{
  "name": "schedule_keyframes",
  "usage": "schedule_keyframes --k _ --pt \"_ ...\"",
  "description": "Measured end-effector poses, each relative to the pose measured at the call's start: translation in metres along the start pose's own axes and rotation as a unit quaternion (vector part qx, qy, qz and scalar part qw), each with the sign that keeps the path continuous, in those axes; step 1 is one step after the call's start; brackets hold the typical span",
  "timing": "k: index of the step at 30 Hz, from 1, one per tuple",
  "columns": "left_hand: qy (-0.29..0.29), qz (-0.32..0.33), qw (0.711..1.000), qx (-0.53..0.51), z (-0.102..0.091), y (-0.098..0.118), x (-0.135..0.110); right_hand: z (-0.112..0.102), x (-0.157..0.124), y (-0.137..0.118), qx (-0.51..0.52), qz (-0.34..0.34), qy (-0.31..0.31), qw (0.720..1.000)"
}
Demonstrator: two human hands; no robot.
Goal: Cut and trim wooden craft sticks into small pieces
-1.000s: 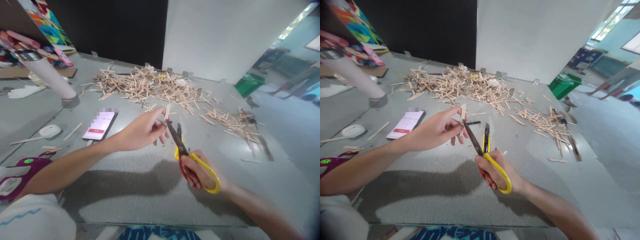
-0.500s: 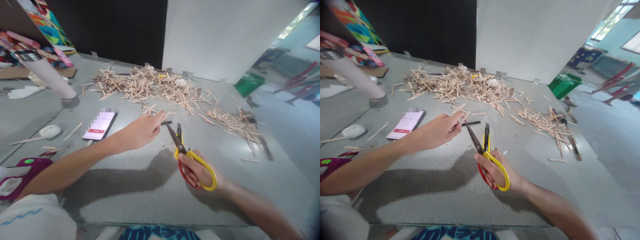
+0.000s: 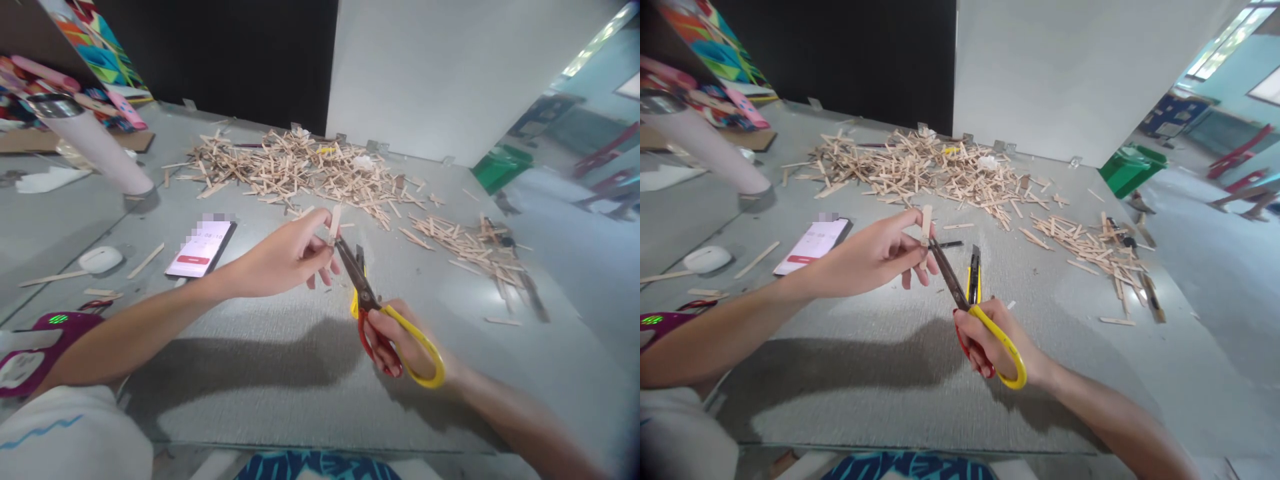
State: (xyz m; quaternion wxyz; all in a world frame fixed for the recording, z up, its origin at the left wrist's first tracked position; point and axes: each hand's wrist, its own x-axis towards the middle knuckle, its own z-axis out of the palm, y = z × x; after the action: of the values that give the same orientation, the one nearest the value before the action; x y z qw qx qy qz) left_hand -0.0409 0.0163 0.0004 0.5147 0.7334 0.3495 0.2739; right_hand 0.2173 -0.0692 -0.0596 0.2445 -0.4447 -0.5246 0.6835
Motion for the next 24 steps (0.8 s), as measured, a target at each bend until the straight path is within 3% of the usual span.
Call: schedule_keyframes --k 24 --pt "0.022 0.0 0.997 0.077 0.0013 0.0062 -0.004 0.0016 -0.0026 -0.0055 -0.041 0.023 0.024 0.999"
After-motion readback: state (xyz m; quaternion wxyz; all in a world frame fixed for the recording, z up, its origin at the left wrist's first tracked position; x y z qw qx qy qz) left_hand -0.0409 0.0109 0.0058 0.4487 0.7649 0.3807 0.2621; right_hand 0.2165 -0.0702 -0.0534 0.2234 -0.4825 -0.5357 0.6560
